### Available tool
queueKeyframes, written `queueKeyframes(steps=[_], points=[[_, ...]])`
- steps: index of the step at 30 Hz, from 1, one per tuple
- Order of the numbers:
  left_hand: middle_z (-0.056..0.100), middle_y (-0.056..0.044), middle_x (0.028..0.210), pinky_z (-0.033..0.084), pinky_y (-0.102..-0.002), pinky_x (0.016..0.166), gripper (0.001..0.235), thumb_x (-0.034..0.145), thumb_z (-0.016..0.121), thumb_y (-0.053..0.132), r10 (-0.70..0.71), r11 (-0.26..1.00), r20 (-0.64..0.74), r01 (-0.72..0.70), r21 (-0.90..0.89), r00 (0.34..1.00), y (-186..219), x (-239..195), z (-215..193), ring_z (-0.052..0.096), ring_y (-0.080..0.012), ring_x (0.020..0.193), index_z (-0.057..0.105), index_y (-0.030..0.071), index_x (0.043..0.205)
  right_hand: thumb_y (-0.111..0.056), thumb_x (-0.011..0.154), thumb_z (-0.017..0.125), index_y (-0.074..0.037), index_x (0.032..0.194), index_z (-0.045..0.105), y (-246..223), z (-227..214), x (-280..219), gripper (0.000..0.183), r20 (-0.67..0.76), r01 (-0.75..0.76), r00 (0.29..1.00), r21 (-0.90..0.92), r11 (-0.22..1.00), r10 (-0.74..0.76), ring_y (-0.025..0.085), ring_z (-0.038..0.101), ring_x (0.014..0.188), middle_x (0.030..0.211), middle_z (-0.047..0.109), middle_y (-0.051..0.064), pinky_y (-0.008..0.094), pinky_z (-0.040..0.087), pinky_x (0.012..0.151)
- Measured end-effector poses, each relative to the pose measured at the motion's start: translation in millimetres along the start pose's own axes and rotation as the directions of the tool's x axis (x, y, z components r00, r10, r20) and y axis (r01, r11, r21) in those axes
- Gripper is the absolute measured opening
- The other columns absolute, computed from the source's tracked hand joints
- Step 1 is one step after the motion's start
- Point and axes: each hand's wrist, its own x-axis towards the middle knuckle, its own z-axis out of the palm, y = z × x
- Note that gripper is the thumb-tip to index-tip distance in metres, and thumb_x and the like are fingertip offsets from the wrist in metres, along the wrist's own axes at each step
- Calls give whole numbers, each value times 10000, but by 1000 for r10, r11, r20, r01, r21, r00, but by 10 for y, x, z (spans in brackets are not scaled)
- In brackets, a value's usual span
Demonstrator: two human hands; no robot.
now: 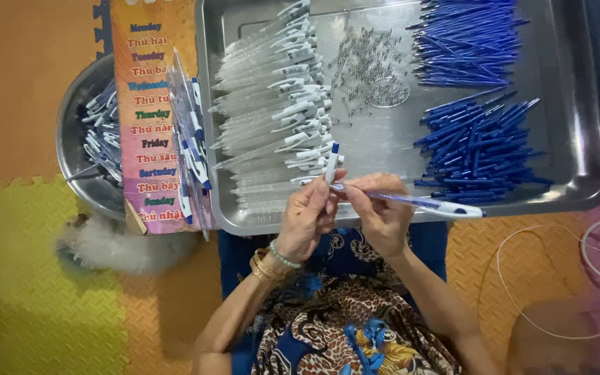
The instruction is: The person assembles pens by inserting blue ink cartridges into white pen bodies. They pick up a pen body and a cartridge from a metal tray, insert the cartridge, and place the assembled pen into a metal bowl.
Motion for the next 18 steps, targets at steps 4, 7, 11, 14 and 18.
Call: queueKeyframes(steps=[4,7,11,14,18], points=[[448,34,659,303,-130,375,454,1182,552,320,53,995,-22,-51,83,998,-67,21,21,326,14,473,670,26,1508,52,962,838,-72,1022,668,189,-55,-127,219,39,75,997,-178,981,-69,258,825,825,915,809,125,308,616,574],[451,30,613,290,-152,370,467,1185,548,303,50,995,-42,-46,88,998,5,2,100,327,-3,463,652,24,1545,60,931,834,-40,1003,793,213,1,-165,130,74,417,909,-215,883,-411,349,845,927,1063,825,210,407,716,705],[453,38,648,299,-150,351,487,1187,520,328,-4,996,-7,5,92,1000,201,-37,150,336,10,447,634,26,1552,-14,959,793,-84,1000,808,-67,-77,11,83,194,431,898,-223,874,-394,402,832,1021,1106,815,208,486,725,808],[436,24,692,294,-153,339,501,1194,504,351,-36,996,51,31,89,998,244,0,85,333,8,444,608,35,1568,-134,1050,693,-71,894,725,-77,-301,74,171,198,310,938,-120,943,-283,388,833,1010,1037,797,207,474,714,806],[406,19,719,268,-156,359,458,1206,490,362,-122,988,169,104,111,978,162,40,-27,327,-7,477,645,52,1505,-150,1176,532,-8,1123,765,-261,-473,465,279,224,70,975,-282,957,-5,355,808,1108,1138,805,218,471,647,921]])
